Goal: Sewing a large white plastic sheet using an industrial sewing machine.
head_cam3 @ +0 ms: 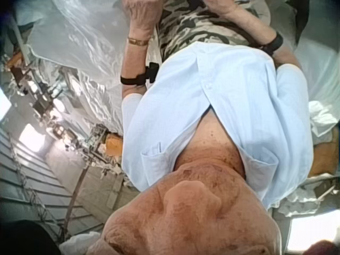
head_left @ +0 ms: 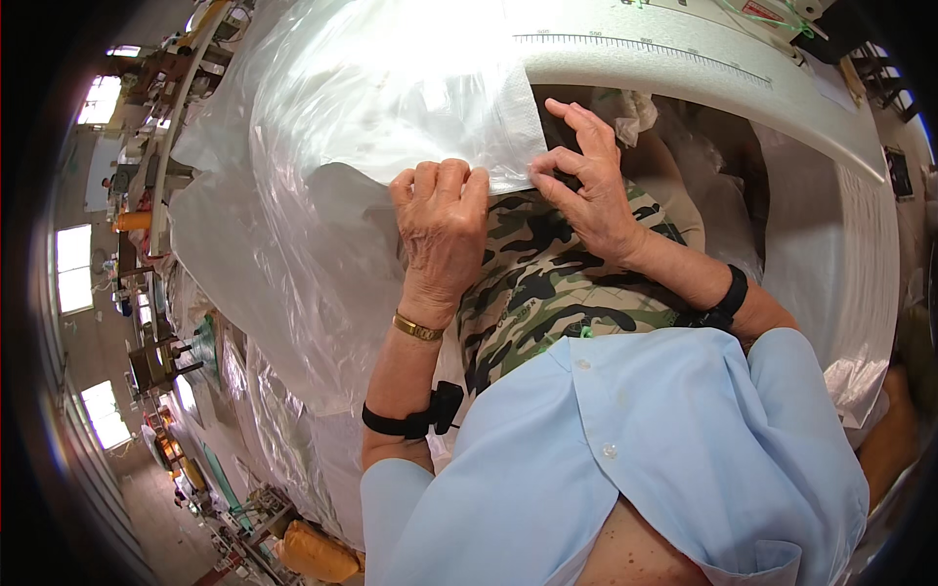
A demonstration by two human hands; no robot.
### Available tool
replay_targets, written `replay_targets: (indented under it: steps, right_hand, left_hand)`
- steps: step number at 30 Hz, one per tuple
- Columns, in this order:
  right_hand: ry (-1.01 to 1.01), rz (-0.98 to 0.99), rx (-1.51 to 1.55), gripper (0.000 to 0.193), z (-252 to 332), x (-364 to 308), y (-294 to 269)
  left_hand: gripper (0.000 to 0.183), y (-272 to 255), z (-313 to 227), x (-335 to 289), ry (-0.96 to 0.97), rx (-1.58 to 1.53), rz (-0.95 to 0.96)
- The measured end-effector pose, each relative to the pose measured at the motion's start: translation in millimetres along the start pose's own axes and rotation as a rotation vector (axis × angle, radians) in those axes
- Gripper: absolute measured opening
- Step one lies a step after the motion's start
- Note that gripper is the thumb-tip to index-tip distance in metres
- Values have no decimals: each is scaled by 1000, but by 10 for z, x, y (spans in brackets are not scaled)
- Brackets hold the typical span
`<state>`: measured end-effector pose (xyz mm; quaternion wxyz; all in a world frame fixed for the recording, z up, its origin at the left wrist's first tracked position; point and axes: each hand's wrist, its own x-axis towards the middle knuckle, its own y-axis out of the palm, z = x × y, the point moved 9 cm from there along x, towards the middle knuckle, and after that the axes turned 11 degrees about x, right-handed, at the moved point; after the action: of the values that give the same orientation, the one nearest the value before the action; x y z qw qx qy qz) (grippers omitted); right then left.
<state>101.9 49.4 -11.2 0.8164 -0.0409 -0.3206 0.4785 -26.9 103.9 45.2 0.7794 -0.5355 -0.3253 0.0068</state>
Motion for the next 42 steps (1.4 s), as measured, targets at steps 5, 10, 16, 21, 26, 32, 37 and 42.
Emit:
replay_targets:
  steps: [5,10,16,21,26,32,37,42]
  right_hand:
    - [130,53,91,11,-139,-35,62]
    - [141,99,168,14,-149,-59,53]
    - [380,-73,693,18,-274,-123,27]
    - [576,20,937,25,-470,-136,258]
    - [623,79,1082,30,-349,-143,347]
    - [626,136,1133,34,-359,-143,364]
    - [644,128,1155,38,-259,-79,375]
    - [647,130,1148,42,-327,-8,481]
  left_hand:
    - [8,33,-50,20,47,-3,31]
    - [18,92,-54,-19,40,18,72]
    - [32,58,-128,-20,3,-43,47]
    - [26,70,-208,-20,45,-53,-60]
    - [25,41,-269,-23,93,-56,-84]
    - [23,-19,-261,0,99,-60,-85]
    - [22,-50,-240,-7,100,-69,-99]
    - [20,-70,-224,13,118,-61,-105]
